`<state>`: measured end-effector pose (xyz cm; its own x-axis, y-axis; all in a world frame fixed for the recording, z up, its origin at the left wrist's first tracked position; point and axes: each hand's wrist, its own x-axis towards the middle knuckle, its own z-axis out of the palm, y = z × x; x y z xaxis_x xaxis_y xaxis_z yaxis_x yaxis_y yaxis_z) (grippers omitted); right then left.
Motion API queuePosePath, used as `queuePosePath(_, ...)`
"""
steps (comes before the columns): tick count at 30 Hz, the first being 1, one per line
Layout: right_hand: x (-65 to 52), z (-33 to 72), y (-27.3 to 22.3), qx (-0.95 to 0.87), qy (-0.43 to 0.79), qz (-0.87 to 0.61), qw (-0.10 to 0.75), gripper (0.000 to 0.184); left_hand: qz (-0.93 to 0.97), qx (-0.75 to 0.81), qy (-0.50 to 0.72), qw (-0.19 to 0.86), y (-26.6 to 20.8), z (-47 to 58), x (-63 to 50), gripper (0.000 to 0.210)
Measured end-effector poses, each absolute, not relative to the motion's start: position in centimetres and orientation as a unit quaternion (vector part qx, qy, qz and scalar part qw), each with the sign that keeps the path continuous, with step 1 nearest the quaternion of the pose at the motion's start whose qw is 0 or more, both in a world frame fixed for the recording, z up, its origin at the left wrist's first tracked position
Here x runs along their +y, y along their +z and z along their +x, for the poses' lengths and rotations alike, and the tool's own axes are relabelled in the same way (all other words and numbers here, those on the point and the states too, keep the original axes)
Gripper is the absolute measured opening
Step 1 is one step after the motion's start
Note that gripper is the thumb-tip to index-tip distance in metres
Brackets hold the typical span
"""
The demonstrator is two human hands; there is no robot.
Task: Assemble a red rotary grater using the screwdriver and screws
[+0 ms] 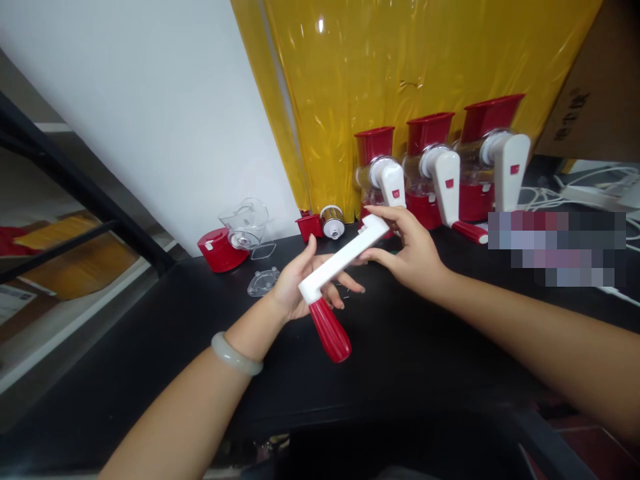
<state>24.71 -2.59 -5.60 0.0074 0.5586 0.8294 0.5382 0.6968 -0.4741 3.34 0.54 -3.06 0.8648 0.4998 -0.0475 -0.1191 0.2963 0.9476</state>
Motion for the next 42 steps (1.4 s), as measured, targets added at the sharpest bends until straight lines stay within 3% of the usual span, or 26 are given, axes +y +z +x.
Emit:
queuePosePath(4,-2.7,24.4,-5.7,-0.711,-0.004,-0.384,0.59,0.057,0.539,0.155,0.128,0.818,-3.2,3.2,0.4,0.085)
queuePosePath(9,-2.8,24.1,-6.1,-0.719,-0.01,-0.402,0.567,0.054,0.535,0.135,0.14,0.822,-3.6,3.4,0.2,0.081)
queuePosePath(16,-2.5,24.2,-6.3,-0.72,-0.005,-0.419,0.553,0.05,0.537,0.133,0.184,0.813,-3.5,3.4,-0.2,0.039)
queuePosePath(20,-2.1,24.1,-6.8,-0.718,0.028,-0.424,0.551,0.06,0.548,0.163,0.246,0.782,-3.5,3.7,-0.4,0.027)
queuePosePath(23,-1.9,23.9,-7.2,-0.7,0.054,-0.442,0.559,0.061,0.575,0.21,0.326,0.721,-3.5,4.2,-0.5,0.028)
queuePosePath(25,-1.8,23.8,-7.5,-0.702,0.066,-0.463,0.538,0.046,0.589,0.249,0.382,0.667,-3.5,4.5,-0.7,0.03)
queuePosePath(29,-2.1,23.6,-7.7,-0.798,0.051,-0.468,0.376,0.014,0.611,0.313,0.435,0.583,-3.5,4.9,-0.7,0.033)
queuePosePath(33,-2.4,23.4,-8.3,-0.849,0.026,-0.449,0.277,0.018,0.655,0.352,0.422,0.519,-4.2,4.9,-0.6,0.031)
queuePosePath(37,-2.3,23.4,-8.8,-0.852,0.009,-0.451,0.264,0.023,0.741,0.369,0.402,0.392,-4.7,4.5,-0.8,0.022)
queuePosePath(42,-2.3,23.5,-8.7,-0.851,0.002,-0.456,0.26,0.016,0.815,0.4,0.346,0.238,-4.3,4.1,-1.2,0.017)
